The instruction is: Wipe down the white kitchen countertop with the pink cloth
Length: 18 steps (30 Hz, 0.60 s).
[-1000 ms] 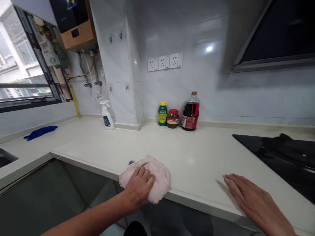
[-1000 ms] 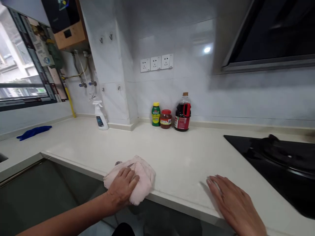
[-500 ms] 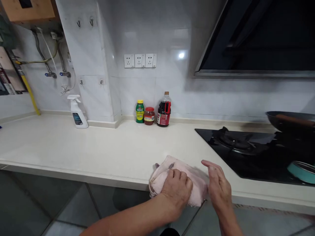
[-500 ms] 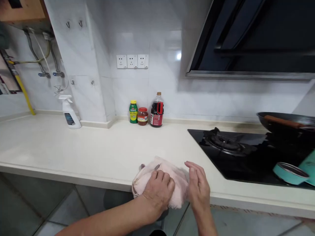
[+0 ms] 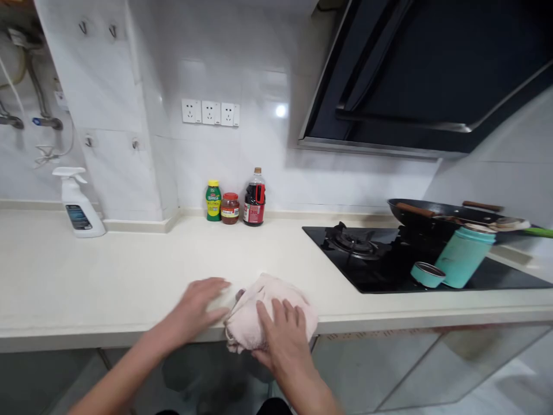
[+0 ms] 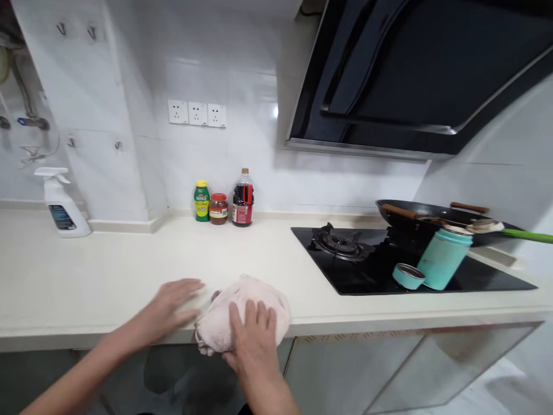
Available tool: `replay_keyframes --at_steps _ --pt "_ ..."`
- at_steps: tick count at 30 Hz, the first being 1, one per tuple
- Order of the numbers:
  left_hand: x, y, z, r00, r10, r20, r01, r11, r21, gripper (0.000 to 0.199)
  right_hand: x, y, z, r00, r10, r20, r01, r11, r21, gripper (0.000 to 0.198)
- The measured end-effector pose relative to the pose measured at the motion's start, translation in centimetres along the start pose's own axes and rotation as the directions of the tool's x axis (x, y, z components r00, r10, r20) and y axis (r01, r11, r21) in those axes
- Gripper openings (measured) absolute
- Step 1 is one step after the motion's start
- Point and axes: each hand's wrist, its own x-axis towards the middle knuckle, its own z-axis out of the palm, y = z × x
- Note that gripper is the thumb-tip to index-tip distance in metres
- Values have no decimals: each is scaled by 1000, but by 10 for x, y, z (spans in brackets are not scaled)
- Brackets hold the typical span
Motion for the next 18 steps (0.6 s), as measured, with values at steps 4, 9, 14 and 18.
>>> replay_keyframes --at_steps 4,9,14,18 --pt "-15 -73 -8 961 -199 -194 201 980 -10 45 29 -32 -1 993 -3 118 6 1000 -26 100" --pt "-23 -99 1 909 -405 -99 413 908 72 51 24 -15 -5 979 -206 0 206 977 -52 92" --pt "-38 -109 16 973 -229 -10 223 937 269 44 -2 33 -7 938 -255 -234 263 965 3 69" --pt "-50 -127 18 999 -15 28 6 957 292 43 -22 92 -9 944 -211 -255 234 970 62 67"
